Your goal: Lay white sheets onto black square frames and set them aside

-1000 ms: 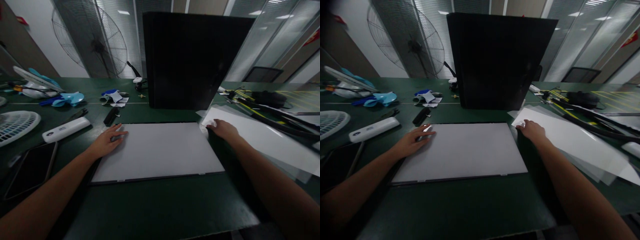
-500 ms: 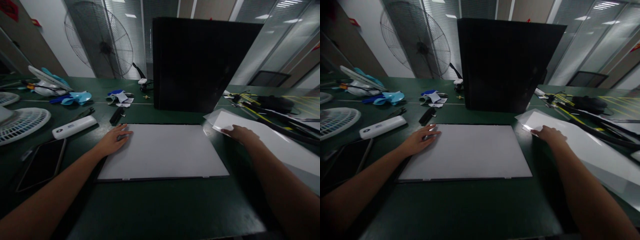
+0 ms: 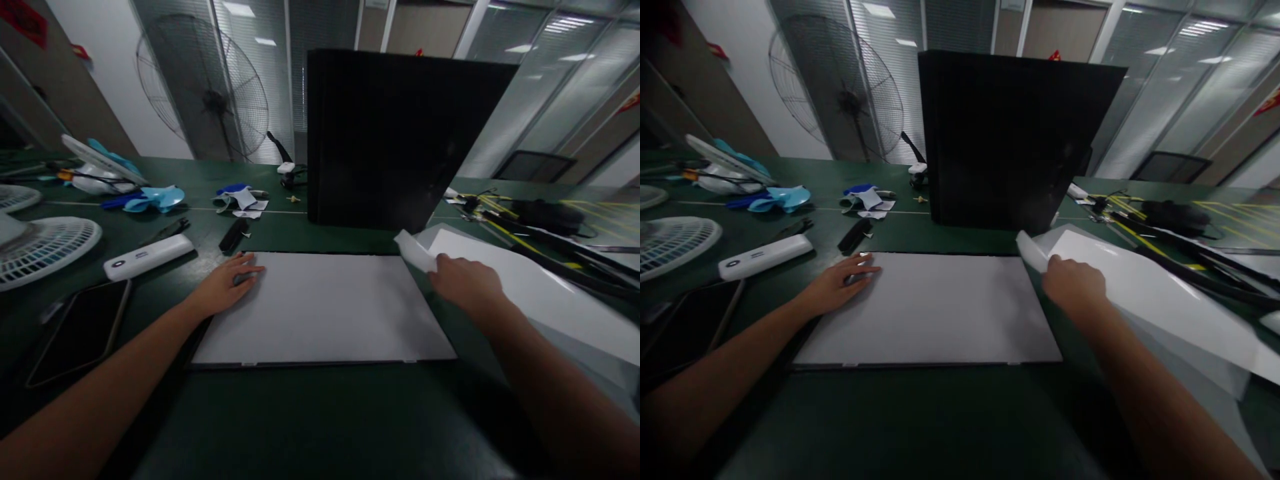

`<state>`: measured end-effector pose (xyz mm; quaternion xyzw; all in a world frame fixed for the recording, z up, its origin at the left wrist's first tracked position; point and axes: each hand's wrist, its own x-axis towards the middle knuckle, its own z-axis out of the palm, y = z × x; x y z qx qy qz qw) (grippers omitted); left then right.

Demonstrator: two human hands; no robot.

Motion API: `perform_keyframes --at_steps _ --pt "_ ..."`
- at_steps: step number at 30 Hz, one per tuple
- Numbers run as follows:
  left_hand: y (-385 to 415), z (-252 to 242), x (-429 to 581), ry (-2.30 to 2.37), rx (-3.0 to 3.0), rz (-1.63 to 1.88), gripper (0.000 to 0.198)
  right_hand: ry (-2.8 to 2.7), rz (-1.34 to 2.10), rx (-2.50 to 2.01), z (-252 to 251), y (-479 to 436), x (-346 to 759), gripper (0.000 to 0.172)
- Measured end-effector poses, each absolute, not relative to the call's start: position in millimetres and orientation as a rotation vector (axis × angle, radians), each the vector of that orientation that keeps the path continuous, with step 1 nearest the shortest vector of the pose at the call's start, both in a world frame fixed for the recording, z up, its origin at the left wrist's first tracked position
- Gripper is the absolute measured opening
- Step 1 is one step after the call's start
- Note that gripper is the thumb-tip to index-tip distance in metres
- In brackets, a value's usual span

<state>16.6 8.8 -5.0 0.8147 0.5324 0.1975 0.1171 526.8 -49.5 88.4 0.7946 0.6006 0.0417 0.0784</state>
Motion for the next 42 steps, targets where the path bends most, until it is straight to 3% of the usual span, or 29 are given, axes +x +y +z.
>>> perform_keyframes --at_steps 4,8,10,17,23,30,35,40,42 --pt "6 -3 18 1.558 2.378 0.595 0.069 2.224 -0.023 2.001 71 -97 436 0.058" --pt "2 0 19 1.597 2.306 0.614 0.086 2.644 -0.227 1.560 46 -131 384 0.096" --pt "1 1 19 1.599 2.292 0.604 0.093 2.785 -0.355 1.354 39 -139 378 0.104" --pt "1 -1 14 1.509 2.270 0.645 0.102 2.970 -0.679 1.035 37 -134 390 0.095" --pt "3 -10 5 1.414 2.213 0.737 0.108 2.942 -0.638 1.061 44 -121 392 0.092" --pt "6 -16 7 1.419 2.301 0.658 0.114 2.960 -0.495 1.237 44 -110 391 0.056" --pt "5 -10 15 1.486 2.247 0.657 0.117 3.038 -0.414 1.152 35 -110 379 0.065" --pt "1 0 29 1.581 2.307 0.483 0.124 3.038 -0.615 1.006 35 -109 378 0.073" --pt "0 1 30 1.559 2.344 0.455 0.113 3.046 -0.736 0.924 39 -109 381 0.078"
